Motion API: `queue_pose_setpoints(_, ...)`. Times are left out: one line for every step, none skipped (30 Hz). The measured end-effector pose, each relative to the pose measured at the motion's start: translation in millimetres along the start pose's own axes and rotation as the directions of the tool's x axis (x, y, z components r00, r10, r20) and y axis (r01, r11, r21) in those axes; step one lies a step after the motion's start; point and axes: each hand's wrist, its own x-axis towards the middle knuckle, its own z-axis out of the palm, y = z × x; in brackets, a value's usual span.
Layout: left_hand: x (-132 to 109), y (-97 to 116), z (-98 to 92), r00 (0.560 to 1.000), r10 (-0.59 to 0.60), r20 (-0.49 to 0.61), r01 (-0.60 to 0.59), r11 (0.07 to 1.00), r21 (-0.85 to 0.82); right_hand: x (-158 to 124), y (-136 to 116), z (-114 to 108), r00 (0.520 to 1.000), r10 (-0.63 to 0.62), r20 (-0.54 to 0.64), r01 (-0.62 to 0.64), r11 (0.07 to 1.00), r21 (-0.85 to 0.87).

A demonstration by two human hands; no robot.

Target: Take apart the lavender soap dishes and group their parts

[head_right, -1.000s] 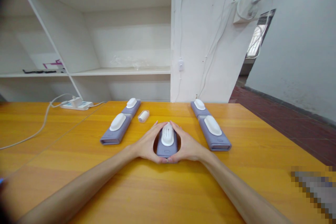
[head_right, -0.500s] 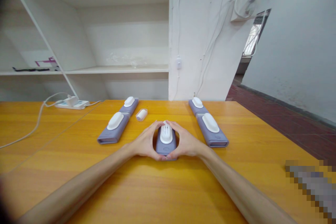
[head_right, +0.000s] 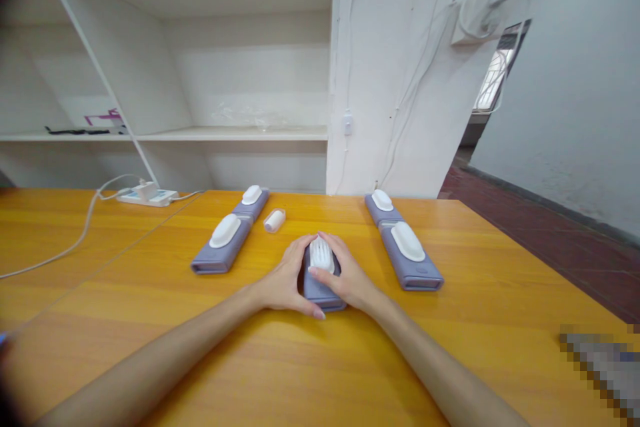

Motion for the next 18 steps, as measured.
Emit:
queue_pose_setpoints(-1,-1,0.4,1.0,0.002,0.002,-0.002,1.0,-0.008,3,0,5,0.997,-0.011,-0.082,0.008,0.999,-0.033)
queue_pose_setpoints(-1,-2,0.9,1.0,0.001,0.008,-0.001,1.0,-0.02,7,0,9,0.989,-0.007,-0.148,0.001,0.999,-0.042)
queue_pose_setpoints(-2,-3,1.4,1.0,-0.004,0.016,0.005,0.999,-0.035,11,0,11,0.981,0.009,-0.196,-0.015,0.999,-0.031)
queue_pose_setpoints(-2,-4,1.9,1.0,-0.015,0.023,0.017,0.999,-0.052,17,0,13,0.973,0.032,-0.227,-0.035,0.999,-0.008)
queue_pose_setpoints(-2,-5,2.4,0.999,-0.029,0.027,0.031,0.997,-0.067,22,1,14,0.969,0.053,-0.242,-0.05,0.999,0.02)
queue_pose_setpoints(-3,-6,2.7,0.999,-0.043,0.024,0.045,0.996,-0.079,26,1,15,0.969,0.066,-0.239,-0.057,0.997,0.045)
queue_pose_setpoints(-2,-6,3.0,0.998,-0.054,0.017,0.055,0.995,-0.087,30,2,15,0.972,0.069,-0.224,-0.056,0.996,0.064)
queue_pose_setpoints(-2,-6,3.1,0.998,-0.063,0.001,0.063,0.994,-0.092,34,2,15,0.976,0.066,-0.206,-0.051,0.996,0.079)
queue_pose_setpoints(-2,-6,3.1,0.997,-0.069,-0.023,0.066,0.993,-0.093,36,3,16,0.979,0.064,-0.192,-0.046,0.994,0.096)
queue_pose_setpoints(-1,-5,3.0,0.996,-0.073,-0.053,0.068,0.993,-0.093,38,3,16,0.981,0.063,-0.183,-0.043,0.993,0.114)
queue_pose_setpoints(0,-4,2.8,0.994,-0.076,-0.079,0.069,0.993,-0.092,41,4,17,0.981,0.065,-0.182,-0.041,0.99,0.131)
queue_pose_setpoints(0,-3,2.4,0.992,-0.079,-0.1,0.07,0.993,-0.093,43,4,18,0.98,0.069,-0.189,-0.042,0.988,0.147)
queue_pose_setpoints(1,-2,1.9,0.99,-0.083,-0.11,0.073,0.993,-0.095,45,4,18,0.976,0.077,-0.201,-0.045,0.986,0.161)
queue_pose_setpoints(1,-1,1.4,0.99,-0.088,-0.109,0.078,0.993,-0.094,48,5,18,0.972,0.088,-0.219,-0.05,0.984,0.172)
queue_pose_setpoints(2,0,0.9,0.991,-0.092,-0.1,0.083,0.992,-0.09,51,5,18,0.966,0.099,-0.238,-0.056,0.982,0.182)
queue_pose_setpoints(2,1,0.7,0.991,-0.097,-0.095,0.089,0.993,-0.08,55,6,19,0.96,0.11,-0.256,-0.062,0.98,0.19)
queue_pose_setpoints(1,2,0.9,0.99,-0.103,-0.097,0.097,0.993,-0.064,58,8,18,0.955,0.121,-0.271,-0.068,0.978,0.197)
queue_pose_setpoints(1,3,1.6,0.987,-0.113,-0.111,0.109,0.993,-0.044,61,10,18,0.95,0.131,-0.282,-0.074,0.976,0.203)
